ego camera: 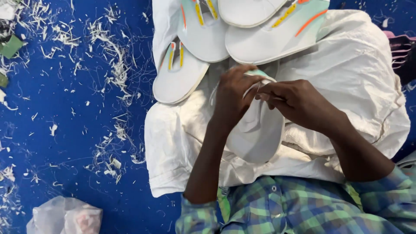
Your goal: The person trims excess material and loose threads from finished shoe uppers using a small blade.
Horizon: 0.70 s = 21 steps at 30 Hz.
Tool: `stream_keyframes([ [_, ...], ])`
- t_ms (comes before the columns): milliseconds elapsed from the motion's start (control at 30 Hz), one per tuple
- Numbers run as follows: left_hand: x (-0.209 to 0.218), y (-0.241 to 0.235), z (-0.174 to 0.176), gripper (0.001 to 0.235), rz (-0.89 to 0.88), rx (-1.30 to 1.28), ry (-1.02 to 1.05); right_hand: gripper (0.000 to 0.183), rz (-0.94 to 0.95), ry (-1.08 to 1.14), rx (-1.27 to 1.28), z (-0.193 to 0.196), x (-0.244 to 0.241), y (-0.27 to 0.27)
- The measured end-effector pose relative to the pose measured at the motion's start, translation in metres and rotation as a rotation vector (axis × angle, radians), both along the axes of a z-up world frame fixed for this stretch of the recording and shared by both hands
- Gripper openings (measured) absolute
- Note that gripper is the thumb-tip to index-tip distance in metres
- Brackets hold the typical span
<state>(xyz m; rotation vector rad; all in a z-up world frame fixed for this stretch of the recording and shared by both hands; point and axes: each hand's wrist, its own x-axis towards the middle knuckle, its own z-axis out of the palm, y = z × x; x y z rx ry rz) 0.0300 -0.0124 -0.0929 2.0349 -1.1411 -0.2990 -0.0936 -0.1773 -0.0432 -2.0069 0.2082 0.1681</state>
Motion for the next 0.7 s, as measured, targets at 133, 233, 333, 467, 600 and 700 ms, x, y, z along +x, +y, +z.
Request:
stream_keyframes([
  [133,0.005,-0.021,-0.026,0.010,0.014,-0.090,0.274,0.023,-0.113,-0.017,-0.074,-0.004,-0.010,-0.022],
  [233,0.002,-0.023,-0.041,0.013,0.138,-0.155,0.550,0.050,-0.146,0.021,-0.478,-0.009,-0.012,-0.037],
  [333,0.004,-0.028,-0.049,0.017,0.192,-0.189,0.652,0.044,-0.108,-0.015,-0.464,-0.036,-0.011,-0.048],
  [467,0.002,-0.028,-0.048,0.018,0.194,-0.205,0.584,0.032,-0.029,-0.039,-0.242,-0.062,-0.001,-0.037],
  [600,0.002,-0.027,-0.055,0.017,0.170,-0.210,0.472,0.018,0.008,-0.035,-0.275,-0.080,0.006,-0.034],
  [700,0.003,-0.027,-0.048,0.017,0.259,-0.179,0.641,0.016,-0.017,-0.065,-0.307,-0.083,0.002,-0.035],
])
